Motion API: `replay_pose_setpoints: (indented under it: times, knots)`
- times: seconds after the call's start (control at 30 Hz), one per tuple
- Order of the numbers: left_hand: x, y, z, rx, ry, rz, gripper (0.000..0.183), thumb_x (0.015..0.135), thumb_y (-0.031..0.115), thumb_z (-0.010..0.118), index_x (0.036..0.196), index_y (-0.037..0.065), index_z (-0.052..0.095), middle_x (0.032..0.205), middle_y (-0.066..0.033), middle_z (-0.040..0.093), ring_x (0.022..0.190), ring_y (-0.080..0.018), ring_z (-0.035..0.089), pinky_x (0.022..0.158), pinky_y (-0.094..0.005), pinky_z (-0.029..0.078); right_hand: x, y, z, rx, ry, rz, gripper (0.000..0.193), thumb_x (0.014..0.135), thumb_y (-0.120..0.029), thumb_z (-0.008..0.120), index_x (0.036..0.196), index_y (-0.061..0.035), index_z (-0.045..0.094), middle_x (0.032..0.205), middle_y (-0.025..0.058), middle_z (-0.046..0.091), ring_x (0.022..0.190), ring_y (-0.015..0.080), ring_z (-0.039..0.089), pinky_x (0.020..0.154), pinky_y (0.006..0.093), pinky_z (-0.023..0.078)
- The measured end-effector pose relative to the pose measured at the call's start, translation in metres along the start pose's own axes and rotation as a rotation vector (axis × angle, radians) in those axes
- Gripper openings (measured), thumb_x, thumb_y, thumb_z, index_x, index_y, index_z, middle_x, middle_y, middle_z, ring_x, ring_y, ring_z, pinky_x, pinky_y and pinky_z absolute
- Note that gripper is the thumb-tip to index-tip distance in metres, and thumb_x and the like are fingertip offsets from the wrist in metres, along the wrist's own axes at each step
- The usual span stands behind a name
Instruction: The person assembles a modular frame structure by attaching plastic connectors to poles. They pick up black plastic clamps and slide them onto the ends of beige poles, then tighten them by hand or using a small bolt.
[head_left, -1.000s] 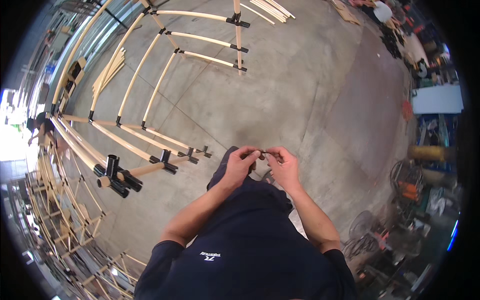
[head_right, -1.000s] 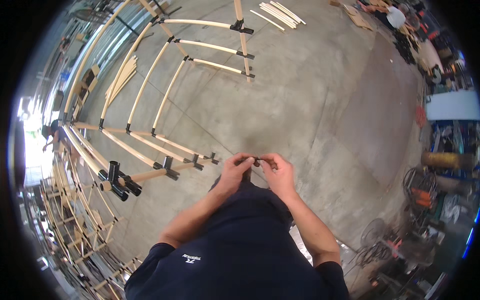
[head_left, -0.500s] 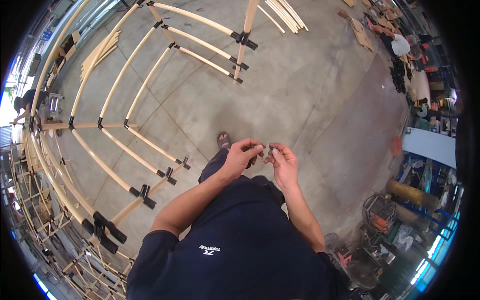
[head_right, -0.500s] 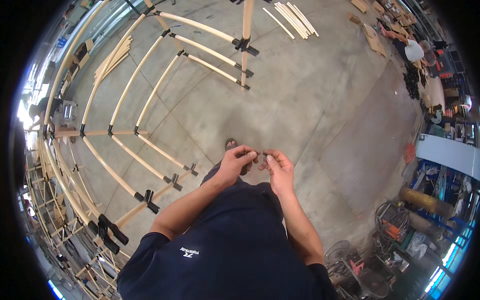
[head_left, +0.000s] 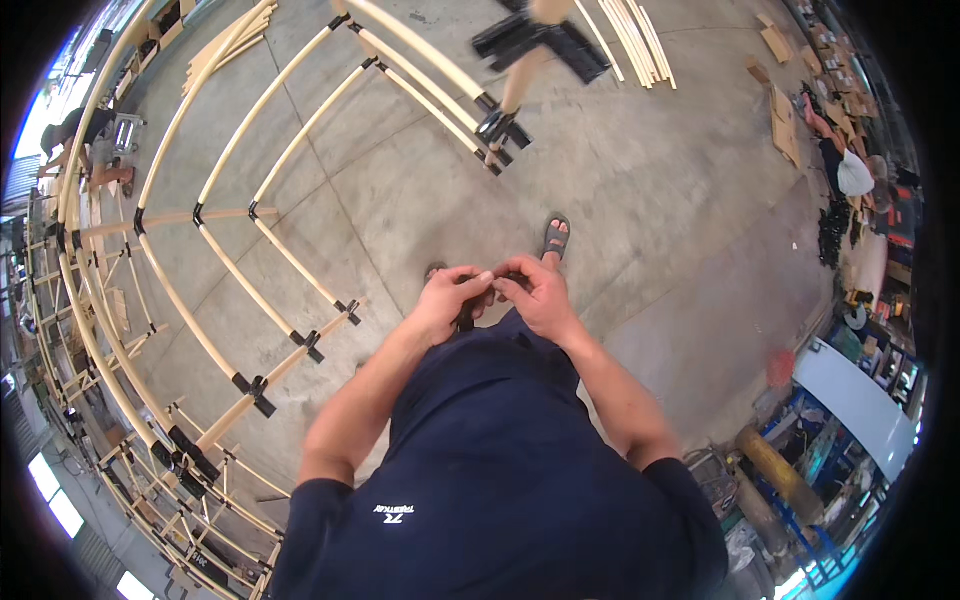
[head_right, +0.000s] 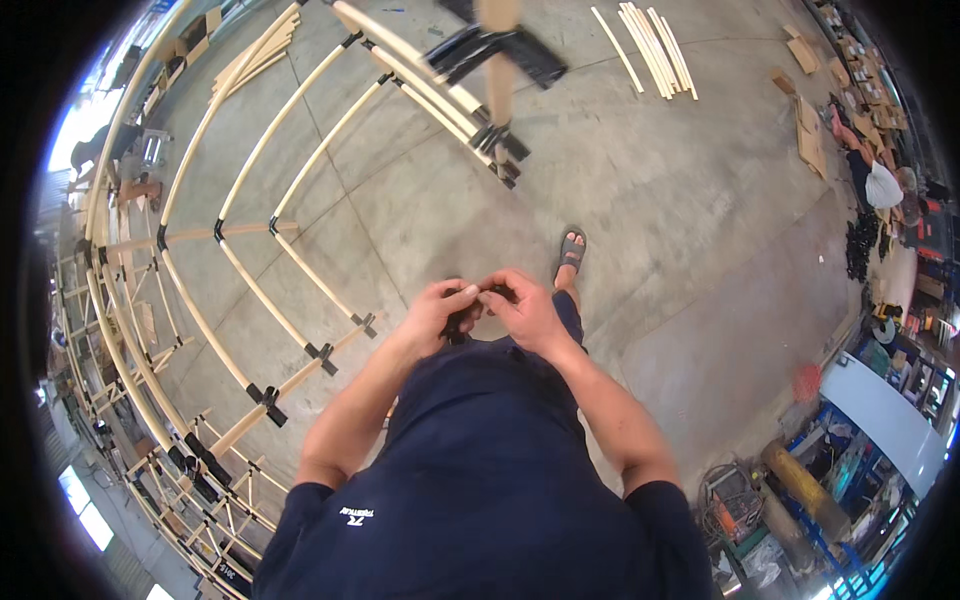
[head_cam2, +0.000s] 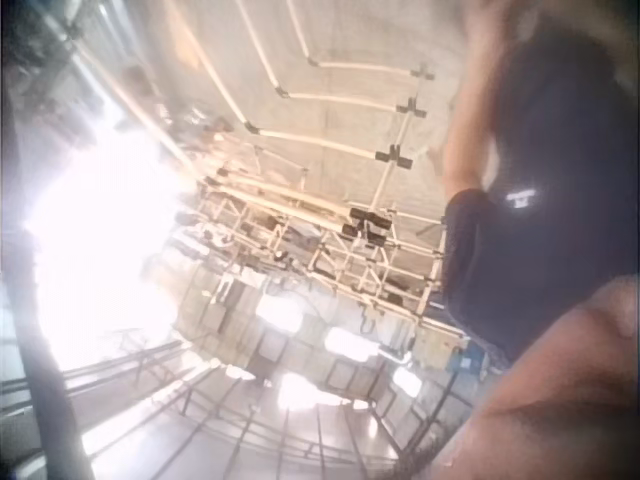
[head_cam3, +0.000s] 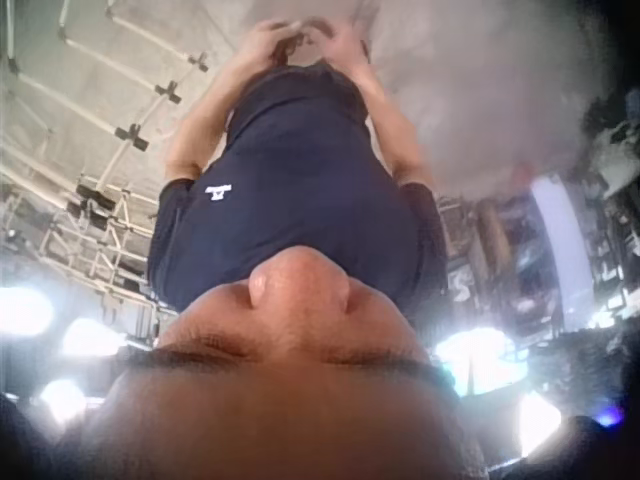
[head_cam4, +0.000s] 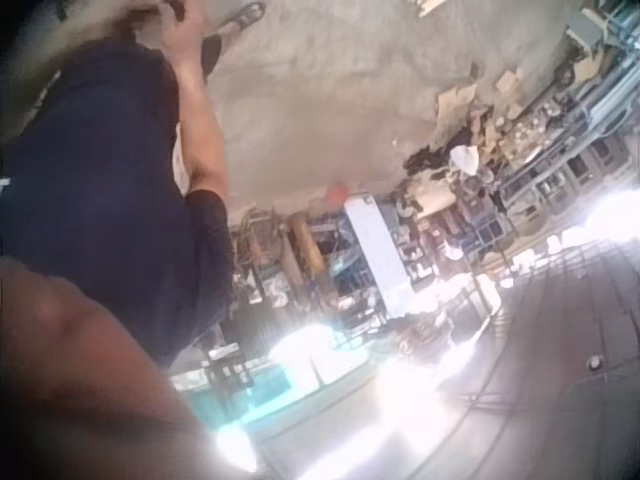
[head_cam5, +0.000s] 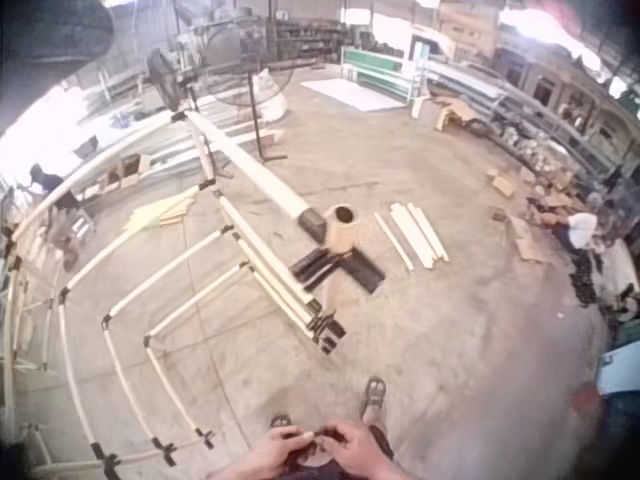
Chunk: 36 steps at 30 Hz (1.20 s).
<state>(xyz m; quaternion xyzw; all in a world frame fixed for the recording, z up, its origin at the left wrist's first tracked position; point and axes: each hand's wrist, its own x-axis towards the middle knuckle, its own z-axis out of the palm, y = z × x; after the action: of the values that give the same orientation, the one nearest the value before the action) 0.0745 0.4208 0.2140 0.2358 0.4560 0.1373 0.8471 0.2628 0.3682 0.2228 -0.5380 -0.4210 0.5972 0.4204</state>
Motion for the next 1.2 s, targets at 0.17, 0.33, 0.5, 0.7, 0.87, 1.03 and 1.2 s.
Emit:
replay_pose_setpoints:
  times: [0.17,0.33,0.5,0.7,0.87,1.03,1.2]
  knots:
    - [0.070,-0.010,0.039,-0.120,0.243,0.089,0.022,0.101,0.018,0.060,0.113,-0.001,0.060,0.085,-0.0090,0.062,0.068,-0.0166,0.056,0.062,-0.0290,0.047,0.059,0.052,-0.111,0.124,-0.147,0.220,0.018,0.097,-0.013,0.063,0.106,0.0024,0.063,0.089,0.0056,0.066,0.076,0.0114,0.063,0.069,0.0273,0.051]
    - [0.110,-0.043,0.059,-0.311,0.376,-0.037,0.032,0.103,0.014,0.055,0.130,-0.002,0.052,0.099,-0.0133,0.066,0.081,-0.0220,0.064,0.075,-0.0353,0.055,0.035,0.179,-0.226,-0.121,-0.122,0.545,0.015,0.095,-0.012,0.064,0.100,0.0024,0.065,0.081,0.0060,0.065,0.066,0.0116,0.062,0.063,0.0294,0.051]
    - [0.158,-0.030,0.086,-0.258,0.315,-0.124,0.044,0.103,0.012,0.052,0.144,-0.002,0.044,0.110,-0.0147,0.066,0.093,-0.0234,0.066,0.083,-0.0367,0.056,-0.020,0.171,-0.235,0.512,-0.066,0.697,0.013,0.100,-0.010,0.060,0.105,0.0018,0.063,0.087,0.0072,0.067,0.073,0.0149,0.065,0.067,0.0300,0.056]
    - [0.281,-0.089,0.024,-0.374,0.374,0.054,0.029,0.102,0.019,0.056,0.123,0.001,0.057,0.105,-0.0131,0.065,0.098,-0.0257,0.063,0.088,-0.0400,0.052,0.114,0.253,-0.255,0.716,-0.201,0.487,0.014,0.099,-0.006,0.057,0.108,0.0031,0.062,0.095,0.0101,0.068,0.082,0.0181,0.067,0.072,0.0316,0.057]
    - [0.378,-0.118,-0.020,-0.616,0.373,0.283,0.024,0.100,0.029,0.059,0.097,0.005,0.059,0.104,-0.0119,0.064,0.111,-0.0313,0.060,0.106,-0.0545,0.044,0.231,0.324,-0.270,0.689,-0.401,0.350,0.015,0.098,-0.009,0.057,0.106,0.0025,0.063,0.096,0.0089,0.067,0.079,0.0153,0.064,0.067,0.0297,0.055]
    - [0.433,-0.152,-0.084,-0.837,0.198,0.483,0.026,0.101,0.028,0.058,0.086,0.007,0.057,0.103,-0.0118,0.063,0.113,-0.0300,0.059,0.111,-0.0525,0.041,0.283,0.398,-0.244,0.425,-0.426,0.431,0.028,0.099,-0.025,0.064,0.099,0.0030,0.067,0.089,0.0065,0.066,0.074,0.0126,0.058,0.062,0.0269,0.050]
    - [0.460,-0.173,-0.118,-0.837,0.034,0.683,0.024,0.101,0.026,0.056,0.088,0.006,0.057,0.102,-0.0117,0.062,0.110,-0.0292,0.059,0.110,-0.0493,0.042,0.270,0.437,-0.195,-0.038,-0.361,0.084,0.030,0.099,-0.027,0.064,0.100,0.0020,0.068,0.075,-0.0005,0.060,0.066,0.0068,0.052,0.058,0.0252,0.043]
